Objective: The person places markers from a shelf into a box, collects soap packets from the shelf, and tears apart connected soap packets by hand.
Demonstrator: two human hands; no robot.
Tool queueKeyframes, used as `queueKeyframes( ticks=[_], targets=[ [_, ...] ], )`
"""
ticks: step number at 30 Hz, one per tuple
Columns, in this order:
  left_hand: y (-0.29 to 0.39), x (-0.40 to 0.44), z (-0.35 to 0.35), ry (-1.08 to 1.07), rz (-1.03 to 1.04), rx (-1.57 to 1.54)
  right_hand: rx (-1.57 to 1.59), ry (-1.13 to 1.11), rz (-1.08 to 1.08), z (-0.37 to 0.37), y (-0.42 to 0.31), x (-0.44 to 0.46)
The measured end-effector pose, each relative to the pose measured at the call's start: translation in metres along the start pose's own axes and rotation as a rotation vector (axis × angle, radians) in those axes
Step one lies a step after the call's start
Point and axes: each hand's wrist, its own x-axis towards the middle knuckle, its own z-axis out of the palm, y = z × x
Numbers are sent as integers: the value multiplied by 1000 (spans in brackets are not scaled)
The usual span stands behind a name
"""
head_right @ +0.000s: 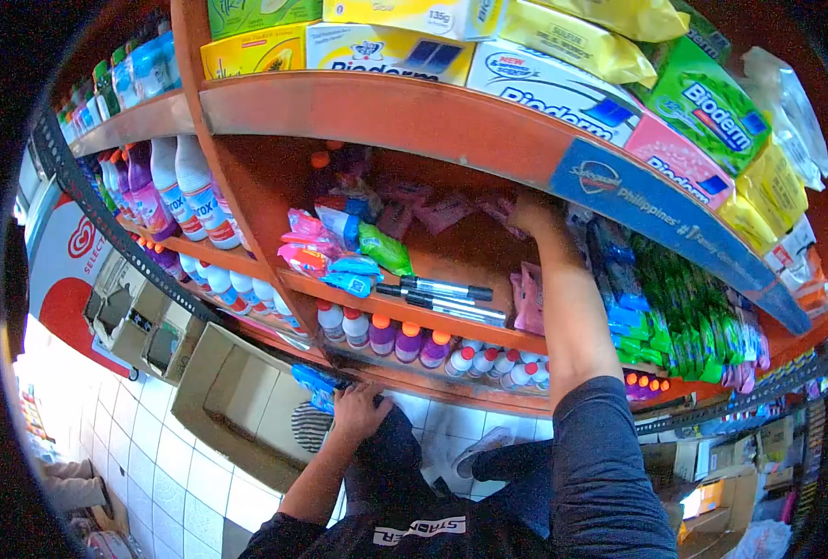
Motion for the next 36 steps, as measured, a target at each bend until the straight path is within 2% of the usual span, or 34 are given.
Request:
queueKeyframes(
  ticks=[2, 5, 8, 11, 15, 23, 26, 28, 30, 35, 36],
  targets=[
    [0, 1, -1, -8, -2, -7, 54, 17, 112, -51, -27, -25],
    [4, 4, -4, -6, -3, -4, 77, 181, -55, -58, -39, -27],
    [2, 5, 1, 15, 9, 8, -203, 130, -109, -65, -53, -40],
    [-1, 4, 3, 35, -10, 16, 205, -125, -39, -45, -42, -19],
    [-6, 4, 5, 77, 2, -26, 294, -121, -18, -9, -21, -5],
    [2, 4, 6, 85, 27, 17, 113, -281, -60, -66, -27, -49],
    [4, 4, 7, 76, 20, -4, 40, -116, -208, -65, -14, -44],
    [3, 5, 6, 52, 4, -20, -26, -291, -200, -76, -19, -45],
    [0, 5, 8, 57, 13, -10, -83, -375, -185, -78, -22, -41],
    [0, 4, 6, 63, 18, -1, -106, -305, -84, -81, -26, -36],
    [2, 4, 6, 63, 12, 4, -65, -285, -156, -78, -23, -34]
  ],
)
